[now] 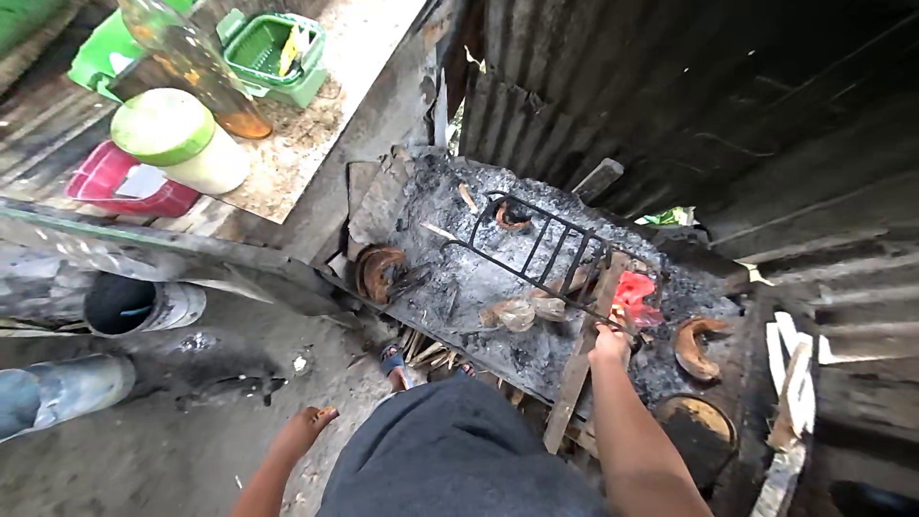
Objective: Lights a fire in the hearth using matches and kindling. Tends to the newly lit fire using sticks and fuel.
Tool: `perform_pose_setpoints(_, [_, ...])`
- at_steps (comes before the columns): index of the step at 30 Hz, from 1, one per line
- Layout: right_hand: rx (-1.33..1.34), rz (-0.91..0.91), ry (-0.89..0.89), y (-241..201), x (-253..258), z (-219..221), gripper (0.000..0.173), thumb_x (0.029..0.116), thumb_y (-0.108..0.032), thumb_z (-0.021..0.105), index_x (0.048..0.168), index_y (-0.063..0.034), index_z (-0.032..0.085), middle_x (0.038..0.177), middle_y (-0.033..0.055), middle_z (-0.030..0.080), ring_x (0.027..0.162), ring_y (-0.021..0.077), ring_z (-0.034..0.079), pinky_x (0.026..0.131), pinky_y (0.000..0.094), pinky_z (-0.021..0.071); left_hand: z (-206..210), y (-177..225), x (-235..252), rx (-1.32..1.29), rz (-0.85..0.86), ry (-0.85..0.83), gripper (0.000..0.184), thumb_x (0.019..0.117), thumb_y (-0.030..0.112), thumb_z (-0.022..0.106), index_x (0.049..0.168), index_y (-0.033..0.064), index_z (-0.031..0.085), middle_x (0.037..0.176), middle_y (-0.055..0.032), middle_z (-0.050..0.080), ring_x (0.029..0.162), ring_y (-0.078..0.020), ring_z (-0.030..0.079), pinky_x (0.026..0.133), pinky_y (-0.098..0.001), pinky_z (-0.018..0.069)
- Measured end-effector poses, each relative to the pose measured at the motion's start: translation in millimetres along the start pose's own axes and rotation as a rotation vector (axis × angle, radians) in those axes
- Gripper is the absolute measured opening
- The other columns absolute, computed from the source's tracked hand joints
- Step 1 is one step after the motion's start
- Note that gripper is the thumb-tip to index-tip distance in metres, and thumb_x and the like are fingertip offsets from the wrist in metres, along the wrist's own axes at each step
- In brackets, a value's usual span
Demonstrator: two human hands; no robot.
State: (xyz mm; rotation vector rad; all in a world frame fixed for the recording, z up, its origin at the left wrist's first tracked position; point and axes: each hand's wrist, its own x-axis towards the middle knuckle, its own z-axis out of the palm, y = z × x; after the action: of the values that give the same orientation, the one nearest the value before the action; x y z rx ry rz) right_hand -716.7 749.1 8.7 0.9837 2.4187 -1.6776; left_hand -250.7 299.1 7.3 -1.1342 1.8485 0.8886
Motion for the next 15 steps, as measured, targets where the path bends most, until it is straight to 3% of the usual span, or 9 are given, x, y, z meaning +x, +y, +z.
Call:
perform_pose_setpoints(7, [-0.029,0.026,0.009,1.9,0.7,-0.7,0.036,0.0987,-0.009,0.065,0.132,0.0037,0.058,0.132,0.0212,0.061,0.12,0.0261,0.058,0.103,0.0449,0.0468,-3.5,5.9,-1.1,0.009,-0.004,-0.005,0.069,0.1034,0.059,0.048,0.133,-0.0016,0.062,0.131,-0.0277,0.064,0.128,-0.0422,0.059,0.11,-0.0607,0.0432])
perform_pose_setpoints(15, [0.053,-0.005,-0.029,7.4,-0.4,-4.4,0.034,0.0987,-0.005,0.062,0.131,0.0026,0.058,0.129,0.0192,0.061,0.116,0.023,0.06,0.1,0.0419,0.0492,-2.5,8.8,4.6,0.04,-0.005,-0.024,0.07,0.1029,0.061,0.047,0.132,-0.0004,0.063,0.132,-0.0271,0.064,0.129,-0.041,0.059,0.11,-0.0614,0.0424])
